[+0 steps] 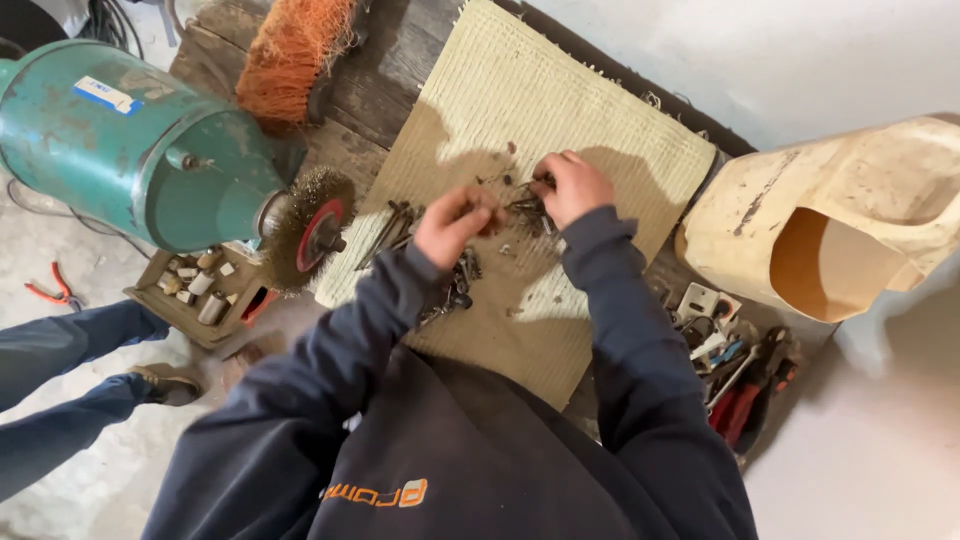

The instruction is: The person sorts a pile of mixed metal fasteners, including bolts, nuts, and washers, on a workbench. They separate the items by hand into different piles and then transfer the sorted fasteners into a plastic container.

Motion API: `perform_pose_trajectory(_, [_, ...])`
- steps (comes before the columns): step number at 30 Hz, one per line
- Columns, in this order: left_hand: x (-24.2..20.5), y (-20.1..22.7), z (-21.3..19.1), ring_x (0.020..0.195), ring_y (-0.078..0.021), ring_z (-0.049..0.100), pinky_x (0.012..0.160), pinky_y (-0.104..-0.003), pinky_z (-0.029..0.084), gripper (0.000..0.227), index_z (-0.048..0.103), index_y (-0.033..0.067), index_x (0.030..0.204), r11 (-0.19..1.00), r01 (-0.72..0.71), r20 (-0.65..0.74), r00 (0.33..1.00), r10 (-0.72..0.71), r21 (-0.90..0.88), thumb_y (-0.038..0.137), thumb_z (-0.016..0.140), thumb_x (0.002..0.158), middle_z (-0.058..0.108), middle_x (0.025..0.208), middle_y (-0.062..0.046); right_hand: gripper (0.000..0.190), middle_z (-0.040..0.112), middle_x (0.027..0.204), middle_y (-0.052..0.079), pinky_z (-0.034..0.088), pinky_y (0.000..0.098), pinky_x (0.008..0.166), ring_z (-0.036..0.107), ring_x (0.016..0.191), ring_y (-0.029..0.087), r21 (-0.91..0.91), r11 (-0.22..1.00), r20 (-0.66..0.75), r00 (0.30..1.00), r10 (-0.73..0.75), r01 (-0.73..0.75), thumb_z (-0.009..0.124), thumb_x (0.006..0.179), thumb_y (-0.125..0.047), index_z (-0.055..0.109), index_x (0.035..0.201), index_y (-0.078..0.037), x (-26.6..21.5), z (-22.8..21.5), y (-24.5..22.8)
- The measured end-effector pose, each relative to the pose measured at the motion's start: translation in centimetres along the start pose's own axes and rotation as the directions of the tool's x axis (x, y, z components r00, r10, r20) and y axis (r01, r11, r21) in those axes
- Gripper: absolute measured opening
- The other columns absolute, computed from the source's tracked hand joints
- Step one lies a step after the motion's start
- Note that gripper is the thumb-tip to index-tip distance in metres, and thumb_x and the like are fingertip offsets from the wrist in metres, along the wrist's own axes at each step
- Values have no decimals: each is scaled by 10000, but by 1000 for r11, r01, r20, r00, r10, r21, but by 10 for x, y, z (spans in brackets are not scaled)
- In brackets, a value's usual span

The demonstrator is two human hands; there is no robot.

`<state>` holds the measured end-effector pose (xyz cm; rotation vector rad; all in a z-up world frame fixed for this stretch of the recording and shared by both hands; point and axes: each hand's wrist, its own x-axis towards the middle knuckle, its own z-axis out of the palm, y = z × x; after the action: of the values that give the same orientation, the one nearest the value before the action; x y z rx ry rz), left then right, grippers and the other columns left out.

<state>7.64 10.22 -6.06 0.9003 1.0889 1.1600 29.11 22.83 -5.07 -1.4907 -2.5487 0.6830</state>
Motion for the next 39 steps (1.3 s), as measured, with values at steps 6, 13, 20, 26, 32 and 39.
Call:
perform_pose_trajectory(6, [-53, -9, 21, 895, -223, 718, 794, -374, 594, 234, 615, 57, 1166, 667, 303, 1, 911, -413, -680, 224, 519, 1034, 724, 1014, -82, 225, 741, 991, 63, 601, 347, 747, 692, 795, 179, 331, 936, 65, 987, -148, 118, 723, 936, -306, 726, 1034, -104, -87, -37, -72])
perform_pose_trajectory(13, [-96, -62, 25, 652, -137, 614, 558, -272, 471, 186, 615, 62, 1165, 687, 386, 196, 920, -340, -616, 202, 540, 1070, 678, 869, -64, 183, 745, 990, 55, 595, 380, 788, 705, 841, 191, 294, 953, 44, 995, -91, 74, 708, 971, -266, 750, 1094, -137, -56, -26, -54])
perform_pose_trajectory(20, [-118, -62, 13, 501, -101, 513, 453, -235, 378, 225, 625, 56, 1154, 709, 439, 226, 897, -379, -552, 251, 540, 1081, 641, 775, -47, 236, 713, 996, 66, 544, 477, 821, 656, 972, 313, -178, 968, -41, 981, -189, 179, 747, 866, -315, 742, 1005, -124, -26, 6, -54])
perform_pose_trajectory(26, [-107, -23, 20, 719, -159, 671, 613, -299, 532, 328, 605, 78, 1205, 610, 466, 188, 866, -464, -641, 343, 510, 1037, 688, 900, -76, 107, 742, 1014, 78, 570, 401, 868, 708, 935, 262, 154, 962, -228, 956, -187, 225, 755, 955, -214, 734, 959, -109, -83, 3, -70])
perform_pose_trajectory(32, [-105, -53, 33, 815, -145, 685, 695, -302, 557, 320, 606, 81, 1243, 567, 561, 282, 815, -507, -603, 319, 518, 1049, 694, 979, -41, 223, 745, 1036, 84, 556, 422, 827, 705, 978, 300, 197, 936, -353, 912, -210, 292, 814, 832, -180, 755, 1029, -95, -175, -28, -123])
perform_pose_trajectory(39, [-53, -45, 105, 667, -171, 622, 592, -321, 503, 189, 645, 78, 1156, 919, 348, 397, 828, -395, 186, 164, 547, 1019, 655, 790, -58, 197, 705, 1068, 98, 559, 386, 785, 687, 922, 281, 399, 916, -480, 859, 177, 34, 802, 899, -57, 730, 1082, -64, -289, -14, -80])
